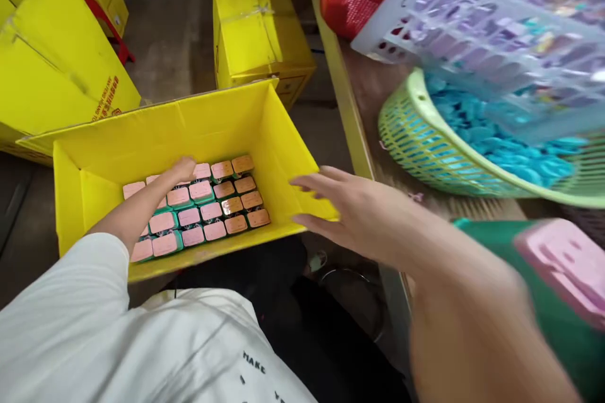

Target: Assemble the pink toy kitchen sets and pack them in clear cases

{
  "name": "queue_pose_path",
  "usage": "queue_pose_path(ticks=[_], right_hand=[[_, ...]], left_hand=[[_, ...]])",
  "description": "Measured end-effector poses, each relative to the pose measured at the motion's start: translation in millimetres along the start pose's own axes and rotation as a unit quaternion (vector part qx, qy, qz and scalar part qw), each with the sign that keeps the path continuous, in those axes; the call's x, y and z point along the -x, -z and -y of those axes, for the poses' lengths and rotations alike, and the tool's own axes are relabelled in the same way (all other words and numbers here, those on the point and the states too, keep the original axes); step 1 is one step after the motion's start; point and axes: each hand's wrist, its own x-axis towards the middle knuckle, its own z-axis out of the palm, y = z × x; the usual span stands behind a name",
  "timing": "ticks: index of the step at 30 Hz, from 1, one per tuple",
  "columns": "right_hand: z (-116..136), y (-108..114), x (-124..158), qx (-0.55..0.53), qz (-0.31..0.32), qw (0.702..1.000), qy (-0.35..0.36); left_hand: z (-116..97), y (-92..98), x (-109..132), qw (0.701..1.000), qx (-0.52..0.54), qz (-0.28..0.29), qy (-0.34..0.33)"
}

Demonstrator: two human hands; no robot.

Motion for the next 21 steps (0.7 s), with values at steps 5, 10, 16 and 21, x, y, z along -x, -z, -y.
queue_pose_path(ticks=[5, 10, 16, 21], right_hand=[[45, -56, -183, 0.072, 0.181, 0.980, 0.036], [37, -137, -230, 0.063, 0.279, 0.958, 0.024], [7, -178, -216, 0.062, 0.356, 0.932, -0.030], [8, -189, -218, 0.067, 0.372, 0.925, -0.046]], left_hand=[[43, -110.6, -22, 0.994, 0.010, 0.092, 0.050], [52, -181.9, -24, 0.990, 0.018, 0.109, 0.087], [41, -219.7, -30, 0.994, 0.014, 0.051, 0.092], [33, -237.5, -36, 0.994, 0.044, -0.007, 0.100]])
